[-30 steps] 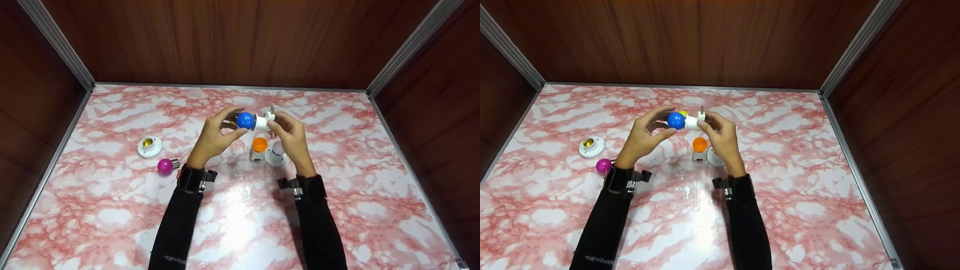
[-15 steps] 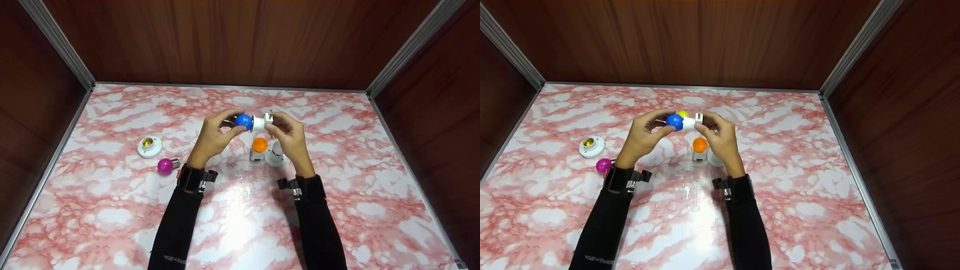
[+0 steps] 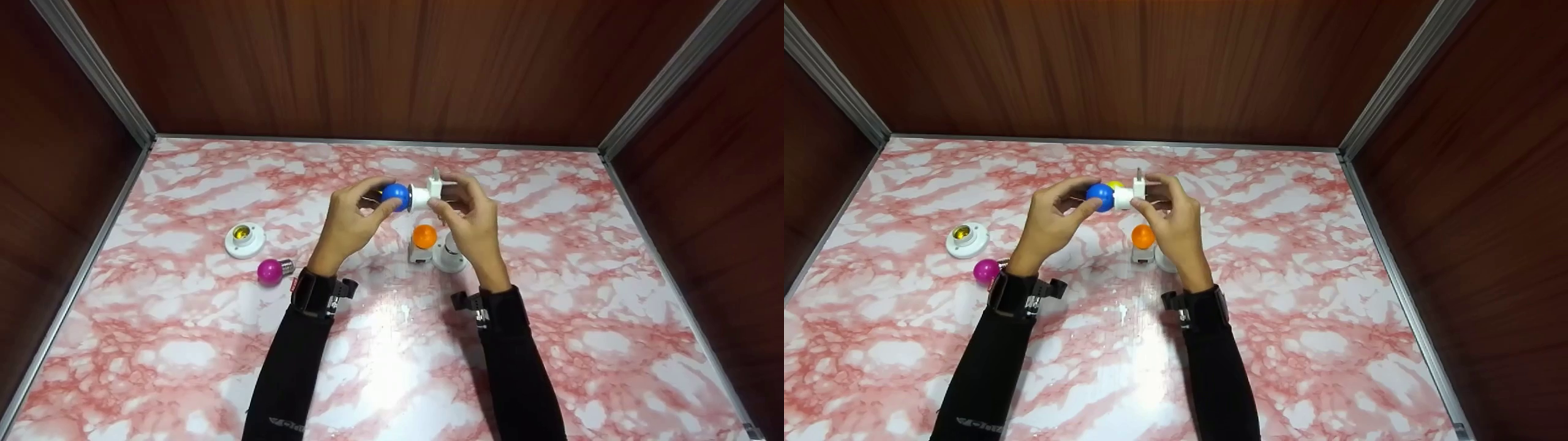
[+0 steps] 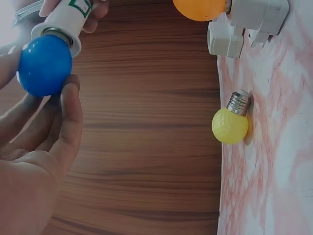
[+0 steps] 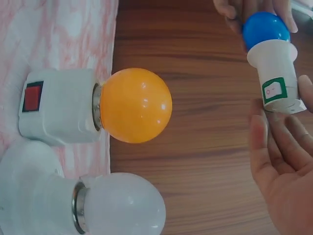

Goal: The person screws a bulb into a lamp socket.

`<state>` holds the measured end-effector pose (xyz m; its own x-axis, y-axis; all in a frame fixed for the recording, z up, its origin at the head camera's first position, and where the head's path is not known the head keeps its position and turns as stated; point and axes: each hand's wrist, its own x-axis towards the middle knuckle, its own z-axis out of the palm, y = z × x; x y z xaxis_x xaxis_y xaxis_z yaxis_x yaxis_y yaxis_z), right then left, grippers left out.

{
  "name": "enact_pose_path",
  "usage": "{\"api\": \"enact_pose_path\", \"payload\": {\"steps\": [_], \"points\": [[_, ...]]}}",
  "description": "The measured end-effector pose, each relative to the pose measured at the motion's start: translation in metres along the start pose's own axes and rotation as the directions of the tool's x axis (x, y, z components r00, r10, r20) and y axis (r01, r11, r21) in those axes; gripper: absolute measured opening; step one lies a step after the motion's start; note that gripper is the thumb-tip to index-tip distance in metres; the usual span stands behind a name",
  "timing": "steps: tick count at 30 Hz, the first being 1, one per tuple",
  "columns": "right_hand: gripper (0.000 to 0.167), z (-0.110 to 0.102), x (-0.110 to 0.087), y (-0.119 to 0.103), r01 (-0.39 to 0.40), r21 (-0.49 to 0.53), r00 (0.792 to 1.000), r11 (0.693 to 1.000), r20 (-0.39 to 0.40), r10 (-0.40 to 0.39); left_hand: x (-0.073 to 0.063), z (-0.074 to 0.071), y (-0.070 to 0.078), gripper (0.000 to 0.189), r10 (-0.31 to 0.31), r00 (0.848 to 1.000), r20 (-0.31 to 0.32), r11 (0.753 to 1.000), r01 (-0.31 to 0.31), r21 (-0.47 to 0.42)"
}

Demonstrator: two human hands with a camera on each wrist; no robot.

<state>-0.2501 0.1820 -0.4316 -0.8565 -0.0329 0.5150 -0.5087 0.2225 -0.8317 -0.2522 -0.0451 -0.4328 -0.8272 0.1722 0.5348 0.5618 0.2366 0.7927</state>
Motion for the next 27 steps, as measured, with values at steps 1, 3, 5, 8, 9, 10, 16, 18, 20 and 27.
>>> {"api": "enact_pose_path", "payload": {"steps": [1,3,5,8,9,10,16,18,20,27], "points": [[0.041,0.0,0.0,0.0,0.036,-0.01,0.999,0.999,-0.006,-0.037,0.0,0.0,0.0,0.039,-0.01,1.0,-0.01,1.0,0.01,-0.001],[0.048,0.001,0.0,0.001,0.116,-0.028,0.993,0.993,-0.011,-0.117,0.0,0.0,0.0,0.037,-0.033,0.999,-0.033,0.999,0.032,-0.011],[0.049,0.001,0.0,0.002,0.19,-0.062,0.982,0.98,-0.003,-0.191,0.0,0.001,0.0,0.036,-0.059,0.997,-0.051,0.998,0.058,-0.016],[0.044,0.002,0.001,0.004,0.282,-0.144,0.959,0.949,0.023,-0.282,0.001,0.002,0.001,0.034,-0.094,0.993,-0.074,0.995,0.091,-0.032],[0.042,0.002,0.0,0.004,0.302,-0.175,0.953,0.937,0.031,-0.301,0.001,0.003,0.001,0.034,-0.105,0.991,-0.08,0.994,0.102,-0.034],[0.04,0.003,0.0,0.003,0.315,-0.212,0.948,0.925,0.038,-0.315,0.001,0.003,0.002,0.034,-0.116,0.99,-0.084,0.993,0.113,-0.039],[0.034,0.009,-0.001,0.0,0.337,-0.353,0.936,0.873,0.023,-0.352,0.002,0.006,0.008,0.038,-0.139,0.986,-0.087,0.989,0.134,-0.065],[0.031,0.01,-0.001,0.0,0.327,-0.365,0.937,0.872,0.006,-0.349,0.002,0.006,0.011,0.037,-0.128,0.988,-0.082,0.99,0.123,-0.069],[0.03,0.011,-0.002,-0.001,0.307,-0.349,0.944,0.885,-0.01,-0.331,0.002,0.005,0.014,0.036,-0.107,0.992,-0.068,0.992,0.102,-0.074],[0.036,0.008,-0.002,-0.008,0.099,-0.116,0.994,0.988,-0.04,-0.104,0.001,0.0,0.02,0.04,-0.017,1.0,-0.012,0.996,0.016,-0.093]]}}
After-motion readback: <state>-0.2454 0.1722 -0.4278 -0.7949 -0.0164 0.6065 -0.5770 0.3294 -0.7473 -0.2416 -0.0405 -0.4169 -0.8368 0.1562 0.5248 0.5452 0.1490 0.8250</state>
